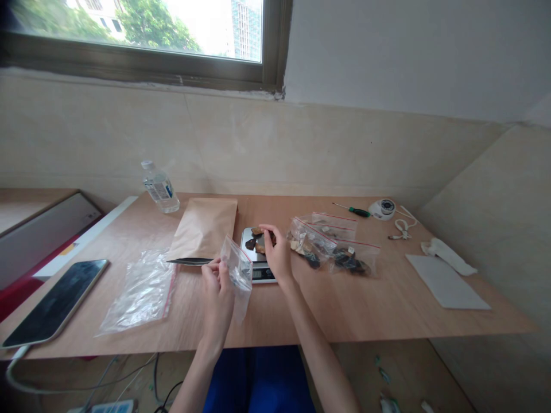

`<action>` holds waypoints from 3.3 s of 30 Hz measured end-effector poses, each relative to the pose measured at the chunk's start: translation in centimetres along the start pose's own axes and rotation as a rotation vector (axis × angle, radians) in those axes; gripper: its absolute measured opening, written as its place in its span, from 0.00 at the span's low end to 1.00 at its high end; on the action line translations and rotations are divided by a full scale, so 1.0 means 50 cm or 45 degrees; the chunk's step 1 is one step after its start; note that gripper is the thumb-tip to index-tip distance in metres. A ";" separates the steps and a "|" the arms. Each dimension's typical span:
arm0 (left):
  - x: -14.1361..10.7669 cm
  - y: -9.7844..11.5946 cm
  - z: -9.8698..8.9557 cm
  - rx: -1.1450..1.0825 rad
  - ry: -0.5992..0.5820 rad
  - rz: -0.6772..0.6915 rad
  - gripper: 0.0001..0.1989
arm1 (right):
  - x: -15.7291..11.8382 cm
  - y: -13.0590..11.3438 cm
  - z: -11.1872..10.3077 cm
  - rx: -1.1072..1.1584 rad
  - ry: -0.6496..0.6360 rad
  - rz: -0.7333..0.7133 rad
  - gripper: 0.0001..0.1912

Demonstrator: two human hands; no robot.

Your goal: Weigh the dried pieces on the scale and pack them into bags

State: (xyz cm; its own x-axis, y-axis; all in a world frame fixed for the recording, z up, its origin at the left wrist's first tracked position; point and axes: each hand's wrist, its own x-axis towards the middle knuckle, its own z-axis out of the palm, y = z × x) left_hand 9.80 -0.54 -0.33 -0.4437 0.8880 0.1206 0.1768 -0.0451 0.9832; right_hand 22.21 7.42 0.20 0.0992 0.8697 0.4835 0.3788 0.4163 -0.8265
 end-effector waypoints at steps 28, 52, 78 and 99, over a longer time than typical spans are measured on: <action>-0.004 -0.096 0.020 -0.037 0.172 0.033 0.14 | -0.033 0.104 0.000 -0.537 -0.251 -0.141 0.10; -0.016 -0.115 0.029 -0.057 0.248 0.099 0.14 | -0.026 -0.010 0.026 -0.145 -0.255 -0.087 0.13; -0.017 -0.121 0.026 -0.007 0.269 0.146 0.12 | 0.023 0.004 0.055 -0.347 -0.214 -0.137 0.14; -0.021 -0.123 0.026 -0.061 0.251 0.101 0.13 | -0.009 -0.092 -0.035 -0.183 -0.737 0.122 0.15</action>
State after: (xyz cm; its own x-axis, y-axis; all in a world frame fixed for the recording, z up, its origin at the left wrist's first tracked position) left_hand 10.33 -0.59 -6.70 -0.5941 0.7743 0.2179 0.1786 -0.1372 0.9743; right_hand 22.04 4.65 4.30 -0.3624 0.9214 0.1402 0.5176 0.3240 -0.7919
